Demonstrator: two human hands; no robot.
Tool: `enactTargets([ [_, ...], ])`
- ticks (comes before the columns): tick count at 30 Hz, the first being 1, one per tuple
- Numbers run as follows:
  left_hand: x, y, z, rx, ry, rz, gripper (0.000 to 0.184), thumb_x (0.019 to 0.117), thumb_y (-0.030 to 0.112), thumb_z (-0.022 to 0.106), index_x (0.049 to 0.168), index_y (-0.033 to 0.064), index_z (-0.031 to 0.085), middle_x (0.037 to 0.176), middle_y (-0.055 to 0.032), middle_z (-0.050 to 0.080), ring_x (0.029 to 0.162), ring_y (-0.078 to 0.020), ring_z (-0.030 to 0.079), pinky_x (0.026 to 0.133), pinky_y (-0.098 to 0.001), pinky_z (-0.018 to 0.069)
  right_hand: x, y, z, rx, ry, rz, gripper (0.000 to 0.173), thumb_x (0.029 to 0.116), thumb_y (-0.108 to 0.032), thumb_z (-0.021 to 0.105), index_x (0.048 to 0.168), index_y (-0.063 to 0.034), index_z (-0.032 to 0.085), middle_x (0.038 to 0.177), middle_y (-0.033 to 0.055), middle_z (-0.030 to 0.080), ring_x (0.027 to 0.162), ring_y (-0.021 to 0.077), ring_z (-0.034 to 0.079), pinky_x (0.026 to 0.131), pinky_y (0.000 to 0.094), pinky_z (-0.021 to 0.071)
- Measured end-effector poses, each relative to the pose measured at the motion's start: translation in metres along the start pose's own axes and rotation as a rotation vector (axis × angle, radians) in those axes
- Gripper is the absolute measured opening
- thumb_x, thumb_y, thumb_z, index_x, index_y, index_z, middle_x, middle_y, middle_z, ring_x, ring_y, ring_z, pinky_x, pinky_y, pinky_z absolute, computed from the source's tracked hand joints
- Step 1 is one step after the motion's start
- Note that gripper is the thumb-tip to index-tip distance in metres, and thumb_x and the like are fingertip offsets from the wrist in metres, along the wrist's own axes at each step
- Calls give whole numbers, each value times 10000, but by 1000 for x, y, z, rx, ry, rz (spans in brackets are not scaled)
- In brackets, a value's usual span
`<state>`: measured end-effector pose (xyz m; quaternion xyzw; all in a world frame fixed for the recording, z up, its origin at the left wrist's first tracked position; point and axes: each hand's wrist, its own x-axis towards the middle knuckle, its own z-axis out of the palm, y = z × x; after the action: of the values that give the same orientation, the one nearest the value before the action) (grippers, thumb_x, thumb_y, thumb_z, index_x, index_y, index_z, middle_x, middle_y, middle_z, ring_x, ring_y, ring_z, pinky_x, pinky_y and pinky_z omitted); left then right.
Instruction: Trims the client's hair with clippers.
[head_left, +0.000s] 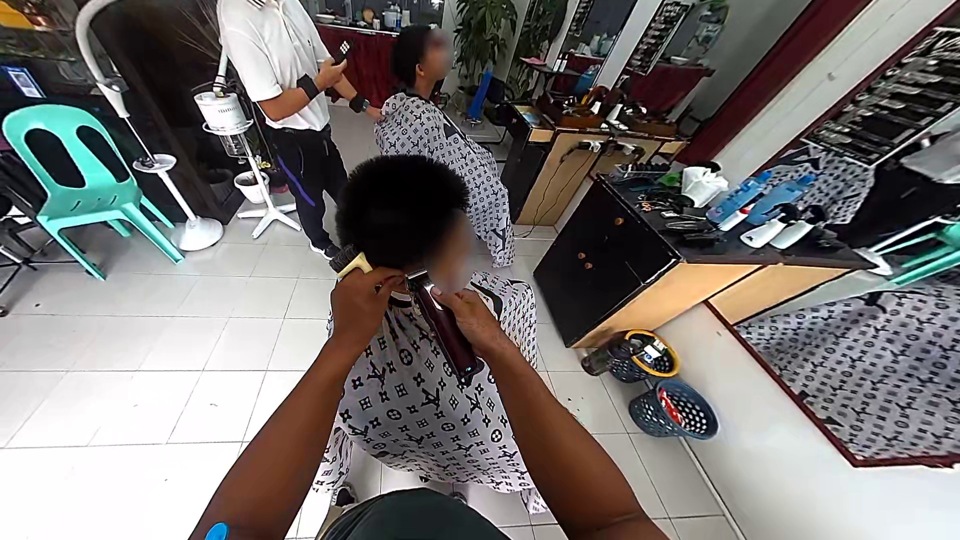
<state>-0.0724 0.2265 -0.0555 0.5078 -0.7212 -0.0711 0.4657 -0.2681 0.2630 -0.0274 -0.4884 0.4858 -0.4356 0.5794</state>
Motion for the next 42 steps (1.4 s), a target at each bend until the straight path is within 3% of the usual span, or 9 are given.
enactTargets([
  [21, -3, -4, 3, -65, 31, 25, 162, 967, 212, 701, 1035, 104, 800, 932, -130, 759, 887, -326, 716, 818, -573, 539, -12, 14, -12, -50, 2, -195, 354, 1067, -273, 389, 1086, 7, 605, 796, 38, 659, 676, 135, 666, 664, 331, 604],
  [23, -11, -3, 9, -130, 179, 216, 217, 981, 236, 661, 1026, 67, 788, 970, -137, 767, 893, -279, 741, 806, -494, 592, -33, 21, -30, -116, 5, -155, 355, 1043, -280, 420, 1062, 10, 624, 784, 26, 671, 661, 129, 666, 649, 337, 602],
  [25, -22, 10, 10, -246, 122, 375, 251, 1000, 283, 628, 1046, 66, 746, 932, -101, 747, 848, -183, 711, 774, -356, 587, -51, 48, -43, 43, 96, -148, 374, 1032, -317, 390, 1090, -6, 592, 795, 32, 697, 666, 133, 686, 646, 321, 609],
  [28, -5, 49, -12, -585, -543, 133, 294, 983, 245, 677, 1213, 62, 677, 877, -2, 729, 683, -53, 667, 602, -221, 551, -65, 86, -51, 442, 161, -113, 583, 1096, -460, 151, 1239, -30, 517, 881, 90, 699, 703, 174, 692, 640, 317, 606],
  [29, 4, 58, -14, -711, -632, 59, 260, 981, 201, 673, 1196, 55, 667, 861, 7, 727, 647, -44, 661, 558, -210, 538, -70, 92, -51, 456, 192, -65, 658, 1087, -503, 90, 1242, -35, 526, 834, 80, 689, 646, 159, 671, 590, 300, 591],
  [32, 22, 75, -2, -953, -479, -27, 164, 985, 119, 623, 1114, 23, 658, 841, 34, 707, 672, -25, 659, 586, -191, 545, -79, 102, -52, 389, 223, 36, 758, 1078, -528, 27, 1227, -5, 555, 733, 76, 658, 537, 143, 622, 500, 276, 556],
  [36, 27, 78, 20, -941, -827, -352, 203, 1051, 120, 553, 1240, 49, 578, 864, -33, 718, 660, -88, 678, 509, -223, 510, -91, 109, -47, 389, 219, 56, 720, 1089, -492, 42, 1218, 7, 545, 733, 85, 649, 535, 145, 615, 499, 271, 549],
  [40, 18, 82, 26, -952, -454, -150, 178, 995, 105, 604, 1138, 16, 660, 847, 5, 705, 645, -44, 649, 541, -201, 527, -94, 111, -51, 393, 240, 17, 678, 1097, -455, 67, 1217, 10, 547, 731, 78, 645, 544, 142, 614, 515, 269, 552],
  [42, 21, 80, 28, -1002, -539, -261, 157, 1035, 100, 553, 1139, 20, 639, 838, -12, 722, 655, -66, 672, 518, -203, 514, -97, 111, -53, 384, 228, -2, 660, 1089, -460, 90, 1194, 1, 551, 737, 74, 650, 546, 141, 618, 515, 272, 555],
])
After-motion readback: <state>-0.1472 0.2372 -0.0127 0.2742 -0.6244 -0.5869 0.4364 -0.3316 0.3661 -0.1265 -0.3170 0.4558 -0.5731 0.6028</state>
